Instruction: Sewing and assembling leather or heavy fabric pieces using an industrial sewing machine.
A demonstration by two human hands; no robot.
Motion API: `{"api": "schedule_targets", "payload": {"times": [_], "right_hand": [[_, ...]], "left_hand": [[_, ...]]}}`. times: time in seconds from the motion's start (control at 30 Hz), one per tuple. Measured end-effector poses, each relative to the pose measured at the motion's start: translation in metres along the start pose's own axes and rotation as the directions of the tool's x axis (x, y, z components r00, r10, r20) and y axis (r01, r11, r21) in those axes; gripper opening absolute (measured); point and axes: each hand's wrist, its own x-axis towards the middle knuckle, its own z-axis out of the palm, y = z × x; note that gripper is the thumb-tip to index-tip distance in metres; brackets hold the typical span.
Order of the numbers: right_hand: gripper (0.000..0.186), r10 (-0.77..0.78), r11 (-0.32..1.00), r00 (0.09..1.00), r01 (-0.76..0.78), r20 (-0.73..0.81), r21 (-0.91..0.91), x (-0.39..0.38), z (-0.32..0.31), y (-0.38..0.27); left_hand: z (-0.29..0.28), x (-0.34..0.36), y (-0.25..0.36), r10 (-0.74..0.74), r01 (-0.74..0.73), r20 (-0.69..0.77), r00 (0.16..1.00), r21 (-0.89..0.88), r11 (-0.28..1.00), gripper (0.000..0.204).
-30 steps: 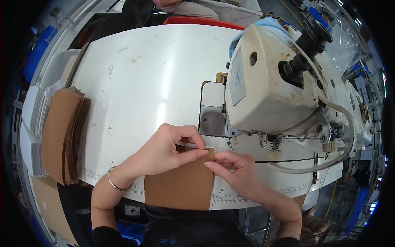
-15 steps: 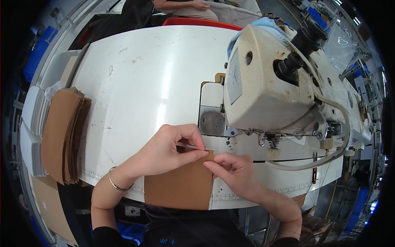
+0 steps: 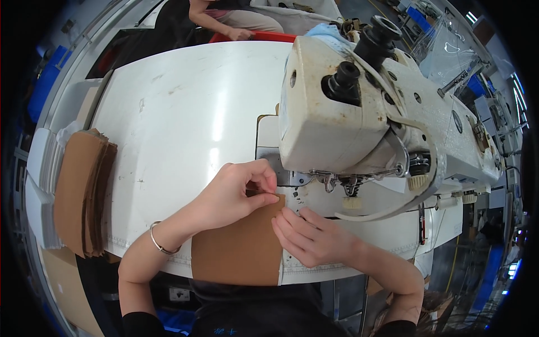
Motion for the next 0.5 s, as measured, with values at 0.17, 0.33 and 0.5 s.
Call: {"api": "schedule_targets", "payload": {"times": [0.17, 0.33, 0.5], "right_hand": [[0.03, 0.135, 0.984, 0.986, -0.145, 0.103, 0.102, -0.009, 0.009, 0.0], [0.032, 0.178, 0.973, 0.981, -0.186, 0.073, 0.133, -0.001, 0.006, 0.003], [0.03, 0.178, 0.983, 0.981, -0.181, 0.07, 0.04, -0.004, 0.006, 0.005]], "left_hand": [[0.016, 0.008, -0.003, 0.193, -0.163, -0.089, 0.977, 0.27, 0.949, 0.015], [0.019, 0.0, -0.029, 0.643, -0.536, 0.129, 0.755, 0.686, 0.491, 0.02], [0.023, -0.003, -0.036, 0.664, -0.549, 0.138, 0.735, 0.695, 0.464, 0.036]]}}
